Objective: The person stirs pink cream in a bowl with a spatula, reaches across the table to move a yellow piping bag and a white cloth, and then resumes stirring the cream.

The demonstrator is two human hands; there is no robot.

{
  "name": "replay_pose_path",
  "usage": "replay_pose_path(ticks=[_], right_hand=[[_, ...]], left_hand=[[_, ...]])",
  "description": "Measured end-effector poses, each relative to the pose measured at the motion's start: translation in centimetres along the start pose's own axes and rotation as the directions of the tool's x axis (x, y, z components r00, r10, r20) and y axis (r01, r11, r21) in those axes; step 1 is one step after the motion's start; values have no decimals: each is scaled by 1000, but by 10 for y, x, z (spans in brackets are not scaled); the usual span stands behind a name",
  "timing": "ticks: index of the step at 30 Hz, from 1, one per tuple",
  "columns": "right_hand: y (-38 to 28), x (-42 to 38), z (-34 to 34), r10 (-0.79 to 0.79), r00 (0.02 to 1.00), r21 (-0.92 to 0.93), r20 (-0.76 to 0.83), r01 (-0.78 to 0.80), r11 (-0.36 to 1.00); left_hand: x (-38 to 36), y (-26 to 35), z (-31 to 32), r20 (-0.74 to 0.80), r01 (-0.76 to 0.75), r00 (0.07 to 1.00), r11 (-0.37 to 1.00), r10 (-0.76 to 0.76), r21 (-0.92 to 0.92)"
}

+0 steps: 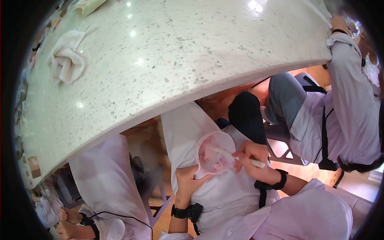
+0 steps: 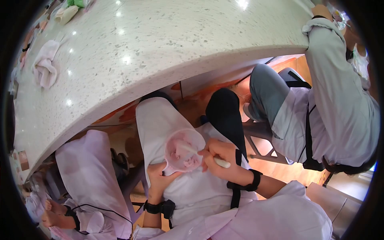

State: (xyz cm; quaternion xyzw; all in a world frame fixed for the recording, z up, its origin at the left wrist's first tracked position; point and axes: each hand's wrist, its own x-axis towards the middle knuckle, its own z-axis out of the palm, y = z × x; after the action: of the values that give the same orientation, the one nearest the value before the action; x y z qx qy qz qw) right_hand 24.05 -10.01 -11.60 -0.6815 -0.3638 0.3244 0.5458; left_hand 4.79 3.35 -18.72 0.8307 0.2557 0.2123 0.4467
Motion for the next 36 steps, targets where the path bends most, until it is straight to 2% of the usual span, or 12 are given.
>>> replay_pose_path(ticks=[3, 6, 10, 13, 16, 19, 22, 23, 25, 31, 34, 36], right_hand=[[-15, -1, -10, 89, 977, 153, 193, -119, 981], [-40, 17, -22, 70, 951, -34, 301, -63, 997], [-53, 42, -29, -136, 921, -124, 364, 193, 973], [-59, 46, -28, -177, 900, -196, 399, 272, 942], [-54, 48, -32, -249, 889, -187, 385, 340, 922], [-38, 52, -31, -274, 870, -286, 409, 407, 867], [-16, 59, -31, -22, 916, -82, 401, 60, 995], [-8, 60, -29, 110, 939, 22, 327, -124, 992], [6, 61, -27, 393, 894, 263, 215, -440, 859], [15, 35, -13, 484, 873, 328, 58, -474, 817], [35, 22, -11, 565, 825, 475, 10, -501, 723], [47, 16, -11, 647, 761, 647, 51, -519, 558]], left_hand=[[-4, -2, -1, 9, -33, 999, 999, 33, 2], [1, 4, -3, 46, -61, 997, 998, 60, 17], [-2, 1, -4, 39, -34, 999, 999, 34, 13], [-2, -1, -3, 26, -28, 999, 1000, 28, -5], [1, 2, -6, 24, -36, 999, 999, 36, 2], [1, 4, -7, 21, -66, 998, 997, 65, 35], [0, 2, -5, 9, -138, 990, 989, 138, 55], [-1, 1, -5, 4, -167, 986, 984, 167, 60], [-1, 2, -5, 5, -167, 986, 983, 167, 76], [-3, 3, -3, -9, -173, 985, 981, 174, 94], [-4, 2, -5, -3, -183, 983, 979, 184, 89], [-4, 2, -2, -24, -176, 984, 983, 178, 59]])
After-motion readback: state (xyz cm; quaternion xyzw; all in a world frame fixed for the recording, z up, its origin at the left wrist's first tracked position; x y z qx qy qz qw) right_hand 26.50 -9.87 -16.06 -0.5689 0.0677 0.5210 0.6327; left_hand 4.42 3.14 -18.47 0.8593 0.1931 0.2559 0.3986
